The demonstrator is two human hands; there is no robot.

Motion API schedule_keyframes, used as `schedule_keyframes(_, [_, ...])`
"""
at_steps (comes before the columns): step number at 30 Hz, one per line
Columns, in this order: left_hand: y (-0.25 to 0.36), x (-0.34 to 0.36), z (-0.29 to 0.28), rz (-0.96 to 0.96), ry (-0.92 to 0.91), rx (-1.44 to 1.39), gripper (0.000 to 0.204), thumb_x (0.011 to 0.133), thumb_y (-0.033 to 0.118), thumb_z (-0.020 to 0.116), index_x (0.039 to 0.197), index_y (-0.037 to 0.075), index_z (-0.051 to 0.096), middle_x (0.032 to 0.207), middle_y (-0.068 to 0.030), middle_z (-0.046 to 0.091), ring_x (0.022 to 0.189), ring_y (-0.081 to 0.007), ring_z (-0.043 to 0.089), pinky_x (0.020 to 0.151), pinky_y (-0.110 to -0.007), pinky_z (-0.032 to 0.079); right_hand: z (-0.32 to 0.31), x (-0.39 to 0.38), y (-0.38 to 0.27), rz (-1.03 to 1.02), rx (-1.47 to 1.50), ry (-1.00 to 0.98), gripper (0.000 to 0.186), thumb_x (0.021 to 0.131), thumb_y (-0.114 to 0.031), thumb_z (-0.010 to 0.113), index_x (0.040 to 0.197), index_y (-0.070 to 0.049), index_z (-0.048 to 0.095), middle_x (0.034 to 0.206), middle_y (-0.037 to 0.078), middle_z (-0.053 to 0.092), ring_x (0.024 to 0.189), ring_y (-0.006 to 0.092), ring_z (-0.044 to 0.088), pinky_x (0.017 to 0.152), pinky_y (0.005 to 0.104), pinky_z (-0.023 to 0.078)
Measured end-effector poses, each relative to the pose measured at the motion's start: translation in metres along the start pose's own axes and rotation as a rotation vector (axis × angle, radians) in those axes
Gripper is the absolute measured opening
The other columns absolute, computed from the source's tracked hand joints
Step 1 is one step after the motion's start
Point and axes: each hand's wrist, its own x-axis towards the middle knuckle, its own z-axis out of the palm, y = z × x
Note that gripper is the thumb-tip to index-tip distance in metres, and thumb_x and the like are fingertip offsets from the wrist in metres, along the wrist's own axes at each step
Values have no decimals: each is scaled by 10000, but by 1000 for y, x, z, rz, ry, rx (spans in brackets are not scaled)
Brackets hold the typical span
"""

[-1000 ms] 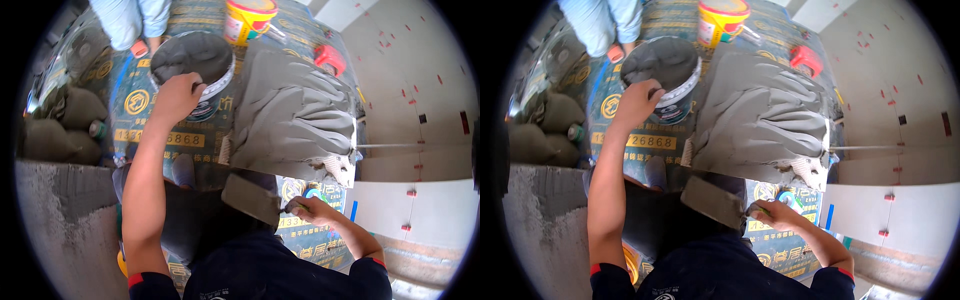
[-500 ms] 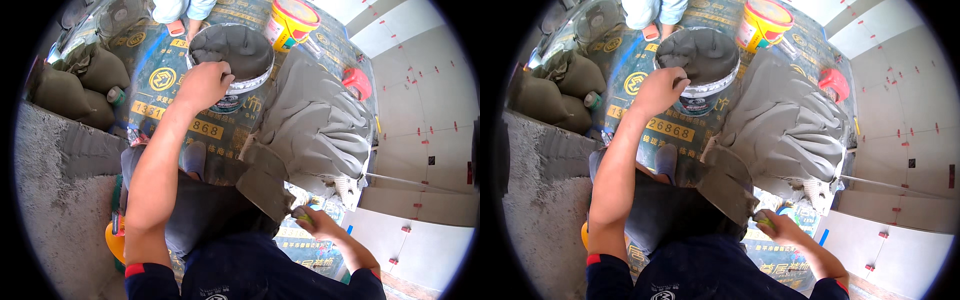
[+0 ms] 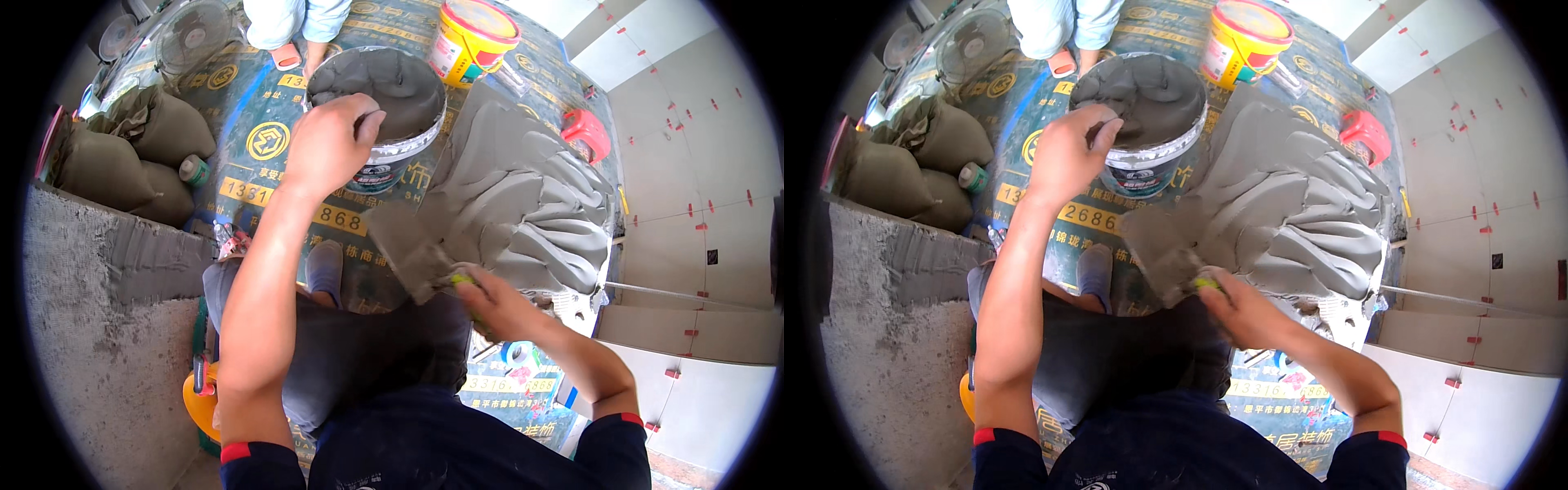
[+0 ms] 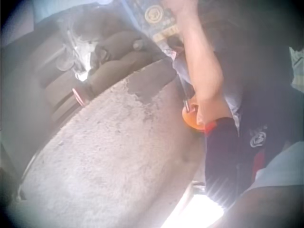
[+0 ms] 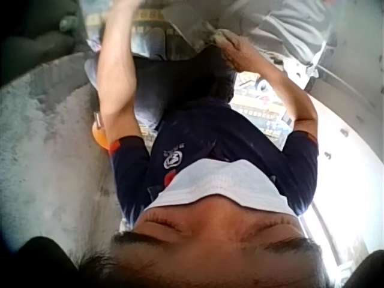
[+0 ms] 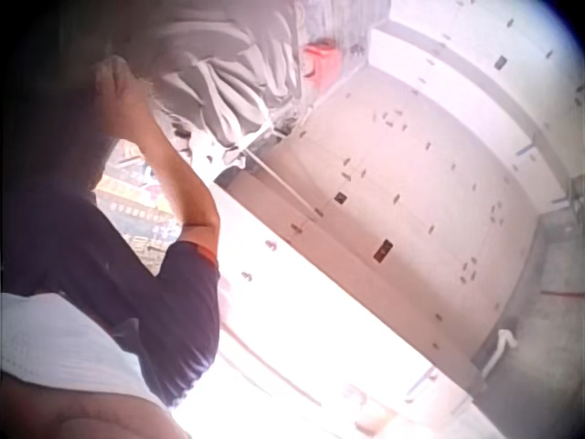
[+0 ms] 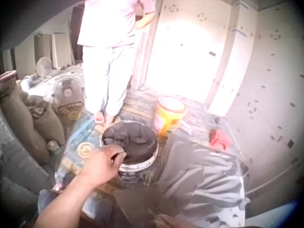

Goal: The person applies mortar to the back of a large tile using a trowel, then lifts the tile and presses it into a corner of the wall.

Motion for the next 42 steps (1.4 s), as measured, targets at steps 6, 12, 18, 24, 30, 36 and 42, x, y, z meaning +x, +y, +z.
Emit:
schedule_keyframes(6, [4,4,-7,-33,16,-19,108,847,150,642,879,48,647,736,-145,621,621,-295,594,592,-357,463,-2,37,-18,-5,344,-239,341,980,-360,455,1183,-90,498,712,19,498,525,93,478,432,238,397])
schedule_keyframes(12, [1,0,-14,-55,11,-3,106,849,125,647,881,24,649,681,-117,613,565,-206,584,575,-312,463,-66,1,-25,-70,188,23,454,965,-382,497,1311,-88,478,689,11,506,475,88,481,396,218,370])
schedule_keyframes(18, [11,4,-3,-73,-14,-51,96,827,130,649,840,35,639,760,-160,633,684,-348,613,604,-389,475,-97,10,-42,71,-237,143,376,977,-352,447,1175,-46,542,665,31,518,497,104,515,422,271,441])
schedule_keyframes(24, [17,10,2,-77,-37,-68,96,824,122,652,835,28,639,749,-160,633,660,-335,615,597,-372,476,-49,55,-21,-142,63,-134,349,975,-380,466,1122,-76,554,679,22,493,517,90,472,407,245,378])
schedule_keyframes(30, [13,8,-1,-98,-53,-39,97,835,120,647,880,33,651,746,-160,634,644,-307,621,611,-353,485,-78,14,-19,-21,289,-136,392,962,-389,488,1176,-71,567,697,34,518,514,87,487,417,240,381])
schedule_keyframes(36, [7,7,-3,-80,-57,-41,102,838,126,646,860,27,646,723,-155,624,611,-285,605,589,-346,471,-83,-53,0,-47,69,230,337,974,-319,501,1226,-94,509,650,0,494,486,74,474,435,233,403])
schedule_keyframes(42, [16,16,10,-47,-154,-14,110,845,134,641,859,25,646,726,-155,625,618,-296,605,595,-344,470,-56,-81,61,-226,-662,259,503,928,-273,562,1370,-105,390,764,215,638,649,360,641,629,444,528])
